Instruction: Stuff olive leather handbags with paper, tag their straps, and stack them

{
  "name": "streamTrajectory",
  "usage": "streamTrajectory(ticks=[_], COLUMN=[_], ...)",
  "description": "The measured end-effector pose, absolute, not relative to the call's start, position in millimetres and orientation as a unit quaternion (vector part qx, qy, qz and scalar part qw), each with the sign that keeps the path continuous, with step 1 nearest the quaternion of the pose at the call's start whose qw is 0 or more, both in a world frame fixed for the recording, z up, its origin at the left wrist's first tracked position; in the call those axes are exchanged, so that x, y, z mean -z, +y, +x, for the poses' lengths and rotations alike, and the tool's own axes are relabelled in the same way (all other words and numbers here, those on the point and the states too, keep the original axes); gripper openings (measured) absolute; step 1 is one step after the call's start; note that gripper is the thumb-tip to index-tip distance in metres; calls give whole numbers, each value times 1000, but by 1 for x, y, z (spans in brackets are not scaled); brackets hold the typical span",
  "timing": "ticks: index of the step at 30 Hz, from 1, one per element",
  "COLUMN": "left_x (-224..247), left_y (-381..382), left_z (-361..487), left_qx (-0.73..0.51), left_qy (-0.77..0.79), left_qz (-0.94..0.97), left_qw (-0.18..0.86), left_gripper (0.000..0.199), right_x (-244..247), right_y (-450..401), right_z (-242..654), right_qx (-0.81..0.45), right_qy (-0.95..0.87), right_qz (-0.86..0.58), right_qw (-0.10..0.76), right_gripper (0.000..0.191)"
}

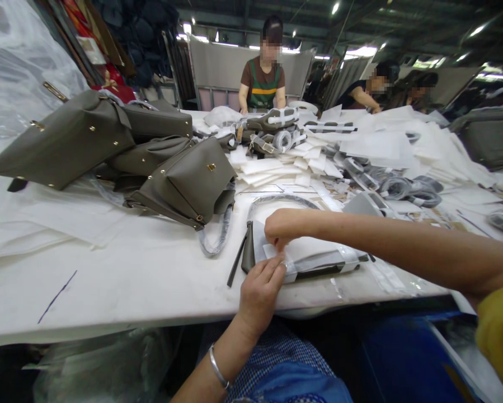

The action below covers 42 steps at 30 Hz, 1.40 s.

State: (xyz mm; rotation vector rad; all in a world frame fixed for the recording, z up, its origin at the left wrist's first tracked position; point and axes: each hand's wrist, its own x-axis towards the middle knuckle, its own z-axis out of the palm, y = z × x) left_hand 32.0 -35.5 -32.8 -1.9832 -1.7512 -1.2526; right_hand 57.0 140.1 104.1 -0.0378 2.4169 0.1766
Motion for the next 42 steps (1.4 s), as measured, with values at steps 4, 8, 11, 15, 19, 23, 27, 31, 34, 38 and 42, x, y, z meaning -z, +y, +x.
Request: streamTrajectory(ticks=[4, 8, 11, 15, 19, 23, 27, 31, 34, 38, 42], left_x=[30, 29, 28, 25, 25, 30, 33, 31, 32, 36, 38], left_y=[-36, -36, -36, -36, -36, -37, -37, -36, -37, -37, -36], left_z=[32, 33, 34, 36, 38, 40, 40, 40, 41, 41, 42], left_qx=[428, 442, 448, 448, 456, 457, 450, 449, 443, 438, 429], left_qy=[-587, -583, -585, -593, -588, -590, -588, -577, -574, -576, -580], left_qz=[-677, -671, -664, -659, -655, -648, -652, -658, -664, -663, -661], left_qw=[119, 119, 126, 119, 131, 149, 164, 179, 181, 191, 208], left_gripper=[19, 19, 24, 28, 28, 29, 27, 25, 29, 33, 36], right_x=[-97, -92, -87, -73, -62, -62, -55, -42, -37, -37, -38], right_y=[149, 162, 177, 197, 215, 223, 205, 187, 189, 200, 200], right_z=[49, 43, 42, 48, 56, 72, 98, 110, 105, 99, 98], right_qx=[-78, -84, -53, 65, 166, 200, 237, 271, 323, 355, 376], right_qy=[936, 947, 957, 969, 962, 959, 951, 941, 920, 909, 907], right_qz=[-37, -26, -16, 55, 108, 143, 158, 172, 188, 190, 171], right_qw=[342, 308, 285, 230, 188, 142, 120, 109, 119, 110, 86], right_gripper=[29, 46, 51, 46, 41, 46, 74, 111, 104, 94, 72])
